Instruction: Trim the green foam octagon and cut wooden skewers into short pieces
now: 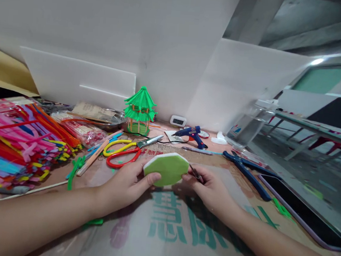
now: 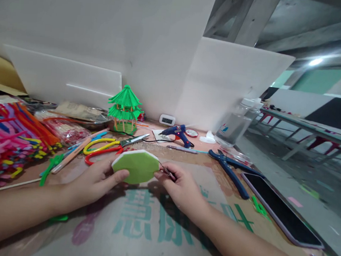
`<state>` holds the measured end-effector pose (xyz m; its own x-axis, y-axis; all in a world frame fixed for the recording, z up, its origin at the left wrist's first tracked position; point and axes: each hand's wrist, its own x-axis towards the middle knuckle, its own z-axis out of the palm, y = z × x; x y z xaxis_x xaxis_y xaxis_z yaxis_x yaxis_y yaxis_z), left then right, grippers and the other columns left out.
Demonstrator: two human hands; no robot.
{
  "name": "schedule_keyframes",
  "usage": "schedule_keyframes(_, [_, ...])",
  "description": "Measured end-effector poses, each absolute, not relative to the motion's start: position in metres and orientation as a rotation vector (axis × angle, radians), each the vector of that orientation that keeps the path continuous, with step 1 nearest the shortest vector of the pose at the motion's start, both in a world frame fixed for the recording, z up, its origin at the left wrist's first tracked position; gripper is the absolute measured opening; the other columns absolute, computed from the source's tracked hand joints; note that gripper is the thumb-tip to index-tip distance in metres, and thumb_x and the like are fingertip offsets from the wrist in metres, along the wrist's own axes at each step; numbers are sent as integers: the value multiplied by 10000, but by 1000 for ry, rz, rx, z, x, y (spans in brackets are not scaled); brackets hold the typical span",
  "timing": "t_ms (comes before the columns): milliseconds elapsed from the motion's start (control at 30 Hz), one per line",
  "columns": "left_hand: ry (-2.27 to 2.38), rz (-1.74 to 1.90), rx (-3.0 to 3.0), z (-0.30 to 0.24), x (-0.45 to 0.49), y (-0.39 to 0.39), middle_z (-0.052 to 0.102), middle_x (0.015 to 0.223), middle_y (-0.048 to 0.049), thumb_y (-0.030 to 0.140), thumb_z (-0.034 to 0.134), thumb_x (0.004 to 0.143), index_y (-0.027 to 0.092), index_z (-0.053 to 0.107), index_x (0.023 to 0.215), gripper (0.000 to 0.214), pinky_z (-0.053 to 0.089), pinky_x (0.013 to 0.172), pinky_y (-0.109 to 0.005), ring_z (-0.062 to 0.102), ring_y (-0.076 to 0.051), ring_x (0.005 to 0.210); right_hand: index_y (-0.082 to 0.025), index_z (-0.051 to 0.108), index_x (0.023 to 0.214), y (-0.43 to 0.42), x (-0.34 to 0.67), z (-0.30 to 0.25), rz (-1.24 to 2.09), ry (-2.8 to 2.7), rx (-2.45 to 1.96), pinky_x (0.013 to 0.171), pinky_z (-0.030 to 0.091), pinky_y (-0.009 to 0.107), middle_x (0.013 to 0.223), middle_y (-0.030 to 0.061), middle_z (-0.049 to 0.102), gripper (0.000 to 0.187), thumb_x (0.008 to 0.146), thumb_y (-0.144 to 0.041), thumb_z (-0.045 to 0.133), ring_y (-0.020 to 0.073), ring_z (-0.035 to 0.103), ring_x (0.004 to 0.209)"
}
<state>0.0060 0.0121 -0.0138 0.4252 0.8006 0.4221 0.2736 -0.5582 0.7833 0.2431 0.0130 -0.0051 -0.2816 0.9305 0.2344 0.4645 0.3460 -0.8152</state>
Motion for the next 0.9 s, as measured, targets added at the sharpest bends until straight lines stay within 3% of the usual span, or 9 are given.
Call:
schedule_keyframes(167, [964, 1173, 2126, -13, 5, 14, 682, 1035, -62, 208, 442, 935, 174, 595, 1107, 233, 509, 858, -315, 625, -200, 960, -185, 616, 1088, 7, 251, 12, 287, -2033, -1161, 705, 448, 291, 935, 61, 627, 308, 936, -374, 426, 185, 572, 807])
schedule_keyframes(300, [911, 1194, 2236, -13, 4, 16, 636, 1244, -61, 124, 431, 903, 201, 571, 1231, 365, 451, 1010, -367, 577, -213, 1154, -213, 409, 1379, 4, 259, 24, 114, -2121, -1006, 810, 456, 331, 1231, 106, 561, 437, 965, -347, 361, 201, 565, 945])
schedule_keyframes(533, [917, 1149, 2230, -16, 2, 18, 627, 1263, -54, 74, 429, 876, 202, 587, 1205, 388, 430, 1050, -372, 563, -190, 1185, -196, 559, 1140, 3, 255, 26, -159, -2225, -884, 700, 464, 299, 885, 57, 609, 221, 934, -218, 480, 173, 559, 790])
schedule_keyframes(667, [890, 1162, 2228, -16, 2, 19, 651, 1229, -56, 56, 447, 857, 196, 615, 1168, 380, 440, 1041, -374, 582, -189, 1162, -200, 612, 1120, 3, 253, 28, -252, -2287, -822, 628, 429, 277, 765, 32, 583, 243, 938, -152, 458, 160, 536, 713])
schedule_keyframes(900, [928, 1153, 2227, -15, 2, 18, 646, 1243, -52, -9, 446, 808, 187, 604, 1203, 468, 438, 1043, -353, 576, -176, 1171, -239, 433, 1382, -1, 261, 23, -336, -2361, -977, 677, 471, 326, 981, 85, 604, 450, 945, -341, 460, 203, 577, 790])
